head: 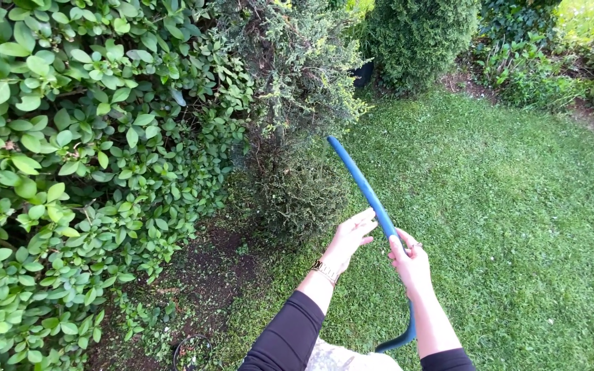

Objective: The person holds a blue garden hose with both hands and directs a stream of water onto the base and foliage of several small evergreen trees and bushes. The person moves along the garden bed, systematically watering the plants from different angles.

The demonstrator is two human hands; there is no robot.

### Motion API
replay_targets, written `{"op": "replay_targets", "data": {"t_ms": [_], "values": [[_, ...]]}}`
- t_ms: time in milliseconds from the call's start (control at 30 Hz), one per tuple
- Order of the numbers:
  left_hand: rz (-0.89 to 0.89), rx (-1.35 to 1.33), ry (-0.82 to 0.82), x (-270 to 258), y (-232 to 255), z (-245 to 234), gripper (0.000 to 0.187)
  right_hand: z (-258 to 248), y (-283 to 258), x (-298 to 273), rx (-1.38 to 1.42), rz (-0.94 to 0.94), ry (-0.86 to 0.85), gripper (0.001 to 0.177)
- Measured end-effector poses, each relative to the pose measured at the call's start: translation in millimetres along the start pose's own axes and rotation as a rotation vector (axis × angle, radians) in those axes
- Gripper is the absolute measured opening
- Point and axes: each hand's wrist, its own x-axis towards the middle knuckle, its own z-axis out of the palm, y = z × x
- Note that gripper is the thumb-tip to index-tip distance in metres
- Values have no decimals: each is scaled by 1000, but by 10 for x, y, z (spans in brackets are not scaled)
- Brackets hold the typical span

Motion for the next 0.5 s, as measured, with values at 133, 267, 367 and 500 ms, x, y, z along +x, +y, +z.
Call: {"op": "replay_targets", "data": {"t_ms": [133, 267, 367, 500], "values": [[-7, 47, 9, 44, 40, 104, 56, -80, 14, 79, 11, -4, 10, 40], [-24, 40, 12, 169, -54, 201, 56, -210, -21, 129, -16, -15, 19, 40], [10, 12, -7, 253, -140, 257, 54, -282, 47, 210, 6, -10, 22, 39], [12, 16, -3, 286, -153, 367, 53, -373, 71, 266, 11, -10, 9, 39]]}}
